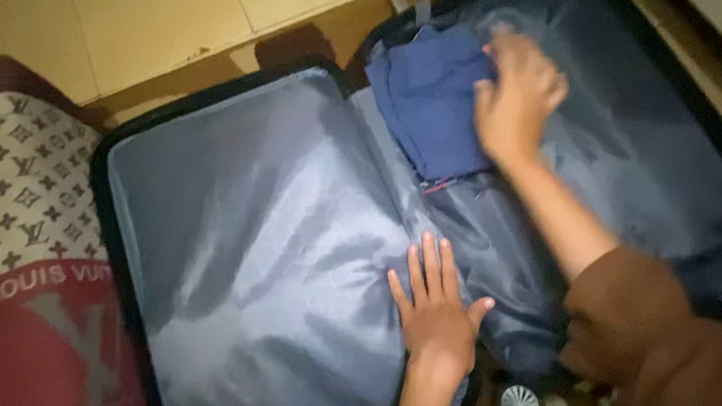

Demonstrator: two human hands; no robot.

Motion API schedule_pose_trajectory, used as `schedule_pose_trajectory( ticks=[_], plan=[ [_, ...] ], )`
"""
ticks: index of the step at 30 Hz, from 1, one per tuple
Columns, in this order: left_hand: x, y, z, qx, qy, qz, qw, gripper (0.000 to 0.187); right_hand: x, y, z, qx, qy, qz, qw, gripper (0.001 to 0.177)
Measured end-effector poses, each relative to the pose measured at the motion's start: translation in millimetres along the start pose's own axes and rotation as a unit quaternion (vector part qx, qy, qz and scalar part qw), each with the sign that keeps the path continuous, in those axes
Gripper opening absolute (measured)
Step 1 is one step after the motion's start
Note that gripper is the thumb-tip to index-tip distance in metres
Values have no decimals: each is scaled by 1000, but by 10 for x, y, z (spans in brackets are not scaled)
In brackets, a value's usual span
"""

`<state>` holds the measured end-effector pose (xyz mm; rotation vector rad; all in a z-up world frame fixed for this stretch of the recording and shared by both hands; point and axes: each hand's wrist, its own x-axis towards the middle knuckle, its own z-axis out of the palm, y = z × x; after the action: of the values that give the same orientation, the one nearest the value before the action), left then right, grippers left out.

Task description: The person sits on the floor and packs folded clothes into an open suitcase. They place several folded garments into one side of the suitcase, then close the inner zippered cover. The person then opens the other side and continues placing folded clothes inside.

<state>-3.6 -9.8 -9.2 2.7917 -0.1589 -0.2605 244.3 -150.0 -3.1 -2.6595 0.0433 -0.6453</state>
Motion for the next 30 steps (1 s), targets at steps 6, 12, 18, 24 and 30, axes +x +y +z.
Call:
schedule_pose_trajectory(
  ticks=[6,12,18,24,30],
  plan=[
    [-60,21,-18,-1,52,8,999,102,-48,-576,375,-75,-77,-129,986,84],
    [4,39,9,11,9,-2,1000,102,246,-511,562,-67,-171,-85,979,92],
    [14,33,50,-14,31,-1,999,102,-24,-445,517,-95,-71,-177,977,94],
    [26,5,3,-13,16,7,1000,100,-53,-448,521,-89,-114,-145,979,91],
    [6,-28,-23,3,21,19,1000,97,-352,-488,428,-73,-85,-174,978,70]
  ],
)
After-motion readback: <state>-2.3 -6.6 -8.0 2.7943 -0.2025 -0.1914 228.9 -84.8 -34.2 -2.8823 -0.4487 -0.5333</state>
